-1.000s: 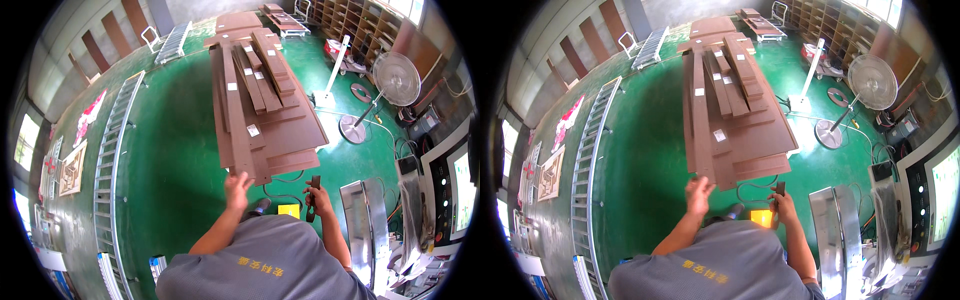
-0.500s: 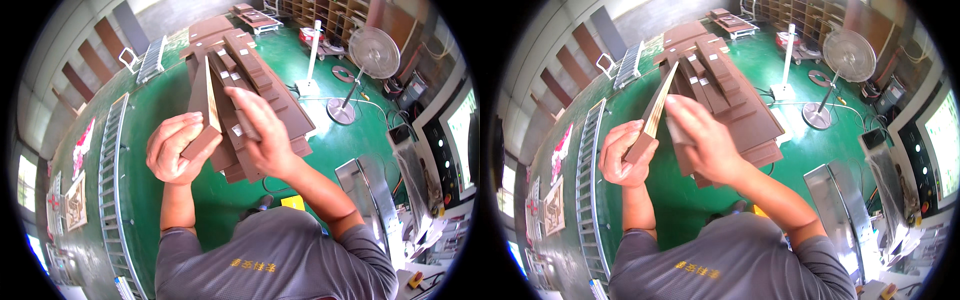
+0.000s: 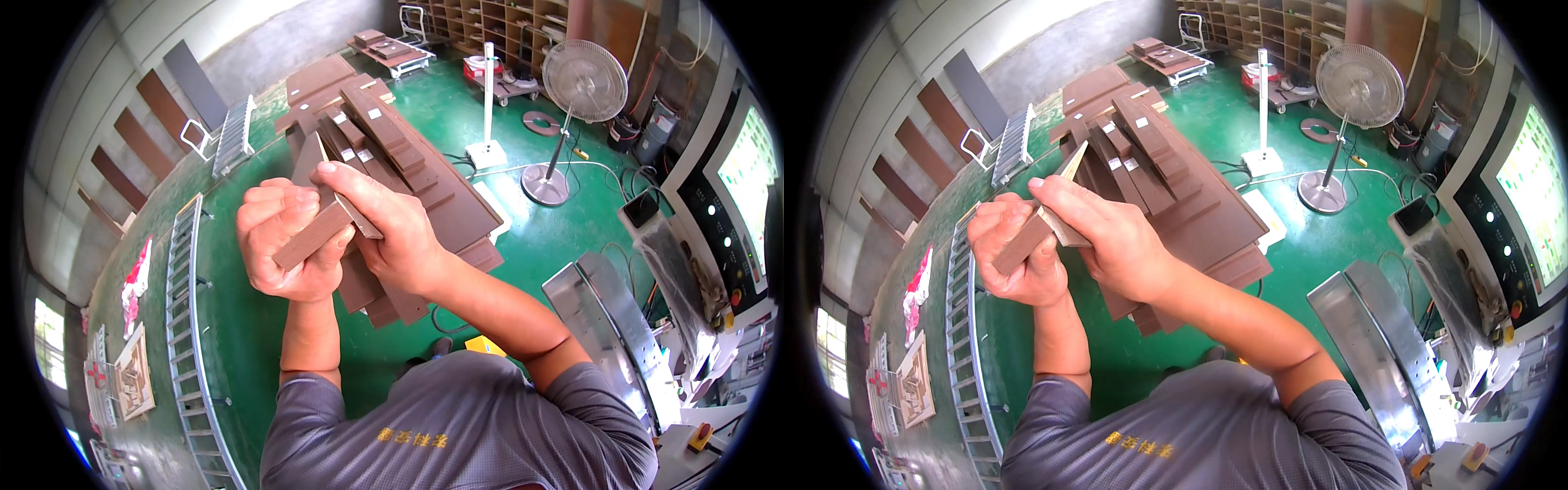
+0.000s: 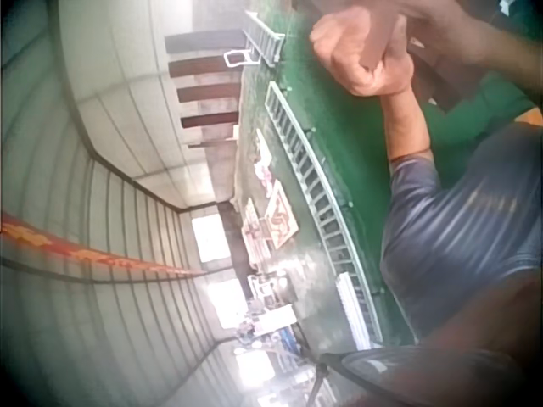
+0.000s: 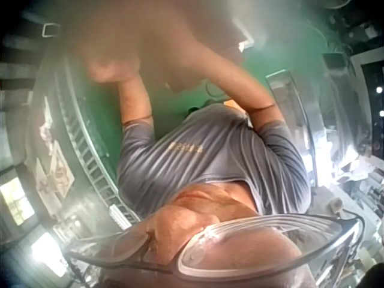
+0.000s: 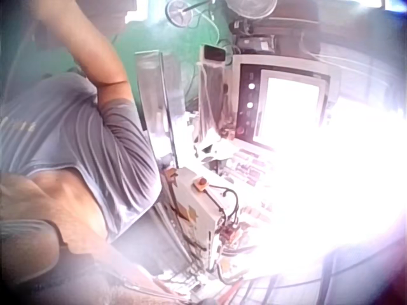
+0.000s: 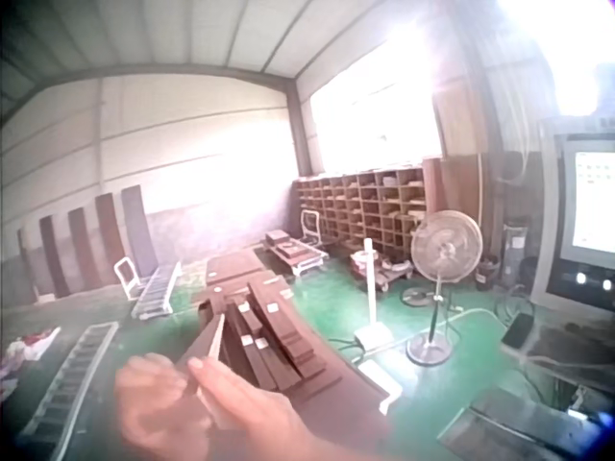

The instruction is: The person picks up wood boards, applies a substance from a yellow block to the edges, and feeds the boards into a large industrial machine.

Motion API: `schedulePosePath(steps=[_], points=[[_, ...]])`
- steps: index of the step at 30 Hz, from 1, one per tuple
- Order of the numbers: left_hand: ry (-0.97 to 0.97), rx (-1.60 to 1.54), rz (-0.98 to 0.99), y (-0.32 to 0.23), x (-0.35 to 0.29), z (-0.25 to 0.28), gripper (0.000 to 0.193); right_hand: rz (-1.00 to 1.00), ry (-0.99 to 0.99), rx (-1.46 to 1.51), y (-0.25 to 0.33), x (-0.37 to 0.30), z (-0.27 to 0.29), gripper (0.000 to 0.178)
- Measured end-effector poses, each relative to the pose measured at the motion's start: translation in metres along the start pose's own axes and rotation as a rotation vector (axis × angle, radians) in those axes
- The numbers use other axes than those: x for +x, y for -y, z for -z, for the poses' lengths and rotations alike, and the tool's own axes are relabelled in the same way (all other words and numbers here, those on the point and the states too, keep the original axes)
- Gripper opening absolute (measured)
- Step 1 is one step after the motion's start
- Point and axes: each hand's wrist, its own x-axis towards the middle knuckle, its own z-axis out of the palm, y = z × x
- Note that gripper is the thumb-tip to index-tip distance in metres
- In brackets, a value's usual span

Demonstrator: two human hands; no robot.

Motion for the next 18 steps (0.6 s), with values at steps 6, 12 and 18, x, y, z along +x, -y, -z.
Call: schedulePosePath(steps=[6,12,18], points=[[-0.004,-0.003,-0.010,-0.003,-0.002,-0.007,0.045,-0.136,-0.011,0.018,0.014,-0.001,0.003,0.075],[-0.005,-0.004,-0.039,-0.007,-0.010,-0.018,0.045,-0.403,0.062,0.019,0.040,0.003,0.018,0.072],[0.012,-0.021,-0.029,-0.007,-0.009,-0.028,0.045,-0.117,-0.030,0.030,0.006,-0.015,0.019,0.072]])
